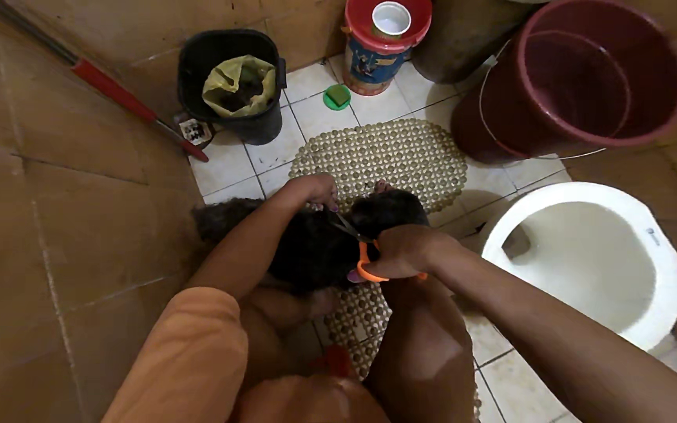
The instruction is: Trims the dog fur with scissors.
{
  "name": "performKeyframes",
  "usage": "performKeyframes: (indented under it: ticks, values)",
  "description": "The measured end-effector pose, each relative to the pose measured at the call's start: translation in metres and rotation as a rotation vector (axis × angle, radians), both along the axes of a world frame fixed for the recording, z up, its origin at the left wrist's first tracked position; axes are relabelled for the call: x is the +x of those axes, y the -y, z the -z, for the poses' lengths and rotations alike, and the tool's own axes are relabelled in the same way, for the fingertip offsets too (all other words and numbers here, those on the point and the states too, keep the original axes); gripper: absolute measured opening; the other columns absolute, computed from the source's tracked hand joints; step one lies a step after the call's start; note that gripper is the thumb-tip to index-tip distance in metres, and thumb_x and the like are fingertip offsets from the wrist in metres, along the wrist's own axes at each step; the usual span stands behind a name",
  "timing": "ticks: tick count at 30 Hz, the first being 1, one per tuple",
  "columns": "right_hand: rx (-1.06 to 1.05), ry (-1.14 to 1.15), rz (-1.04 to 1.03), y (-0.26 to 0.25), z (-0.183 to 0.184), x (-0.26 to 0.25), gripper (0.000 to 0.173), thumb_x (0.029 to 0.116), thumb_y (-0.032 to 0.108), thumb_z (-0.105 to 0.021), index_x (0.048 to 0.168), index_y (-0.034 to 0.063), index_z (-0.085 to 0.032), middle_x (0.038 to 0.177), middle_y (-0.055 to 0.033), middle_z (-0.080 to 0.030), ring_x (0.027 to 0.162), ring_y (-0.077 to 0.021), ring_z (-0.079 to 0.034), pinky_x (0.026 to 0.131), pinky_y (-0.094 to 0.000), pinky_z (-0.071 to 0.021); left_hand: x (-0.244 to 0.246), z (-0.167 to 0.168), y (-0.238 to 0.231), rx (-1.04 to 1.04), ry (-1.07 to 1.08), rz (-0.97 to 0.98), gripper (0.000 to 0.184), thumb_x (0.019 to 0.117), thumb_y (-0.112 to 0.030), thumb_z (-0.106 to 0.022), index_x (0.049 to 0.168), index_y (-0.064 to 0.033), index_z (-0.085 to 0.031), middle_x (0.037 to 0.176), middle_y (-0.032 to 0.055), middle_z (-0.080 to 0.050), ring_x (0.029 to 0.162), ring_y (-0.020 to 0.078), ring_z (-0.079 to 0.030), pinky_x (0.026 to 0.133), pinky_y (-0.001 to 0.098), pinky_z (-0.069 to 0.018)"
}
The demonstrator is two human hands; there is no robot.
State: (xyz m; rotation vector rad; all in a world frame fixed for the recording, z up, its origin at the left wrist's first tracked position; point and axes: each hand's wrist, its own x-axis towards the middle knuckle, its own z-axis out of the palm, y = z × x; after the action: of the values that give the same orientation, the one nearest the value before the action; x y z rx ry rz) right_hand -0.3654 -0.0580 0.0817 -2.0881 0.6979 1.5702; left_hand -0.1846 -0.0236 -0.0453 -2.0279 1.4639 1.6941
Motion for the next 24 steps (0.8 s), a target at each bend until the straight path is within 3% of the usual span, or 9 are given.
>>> performKeyframes:
  ticks: [4,6,14,21,24]
  values:
    - [-0.014,0.04,-0.015,-0.004,0.01,0.008,0.074,0.0968,0.067,-0.054,0.11,-0.0046,-0.067,0.11,-0.025,-0.067,0.108,-0.0396,-0.065,0.088,-0.0627,-0.0482,0.0,-0.002,-0.003,-0.008,-0.03,-0.033,0.025,0.1001,-0.017,-0.069,0.112,0.0044,-0.068,0.106,0.0189,-0.069,0.086,0.0243,-0.067,0.083,0.0415,-0.0559]
    - [-0.016,0.067,-0.039,-0.008,0.014,0.008,0.075,0.0965,0.068,-0.053,0.111,-0.0042,-0.067,0.114,-0.0257,-0.066,0.112,-0.0411,-0.064,0.089,-0.0641,-0.0476,0.0,0.001,-0.008,-0.054,-0.031,-0.042,0.024,0.0995,-0.016,-0.07,0.111,0.005,-0.068,0.102,0.0201,-0.069,0.083,0.025,-0.067,0.081,0.0417,-0.0557]
    - [-0.086,0.161,-0.016,-0.018,0.024,0.015,0.07,0.0939,0.065,-0.059,0.111,-0.0022,-0.066,0.115,-0.0241,-0.067,0.112,-0.0408,-0.065,0.087,-0.0629,-0.0501,0.003,-0.001,-0.011,-0.094,-0.032,-0.039,0.024,0.0986,-0.016,-0.071,0.109,0.0054,-0.069,0.103,0.0206,-0.07,0.087,0.0281,-0.069,0.085,0.0456,-0.0566]
    - [-0.092,0.206,-0.016,-0.016,0.022,0.012,0.054,0.0956,0.048,-0.068,0.108,-0.0038,-0.064,0.114,-0.0248,-0.066,0.112,-0.0413,-0.064,0.087,-0.0619,-0.0505,0.003,0.0,-0.013,-0.105,0.001,0.039,0.018,0.0973,-0.014,-0.072,0.103,0.0035,-0.071,0.096,0.0182,-0.071,0.08,0.0252,-0.068,0.08,0.0428,-0.0569]
    - [-0.085,0.242,0.023,-0.015,0.026,0.01,0.048,0.097,0.042,-0.068,0.111,-0.0042,-0.064,0.116,-0.0253,-0.066,0.114,-0.0421,-0.064,0.089,-0.0626,-0.0505,0.008,-0.006,-0.011,-0.097,-0.019,0.047,0.02,0.0989,-0.014,-0.07,0.107,0.0041,-0.071,0.103,0.0191,-0.07,0.086,0.0275,-0.069,0.085,0.0457,-0.0569]
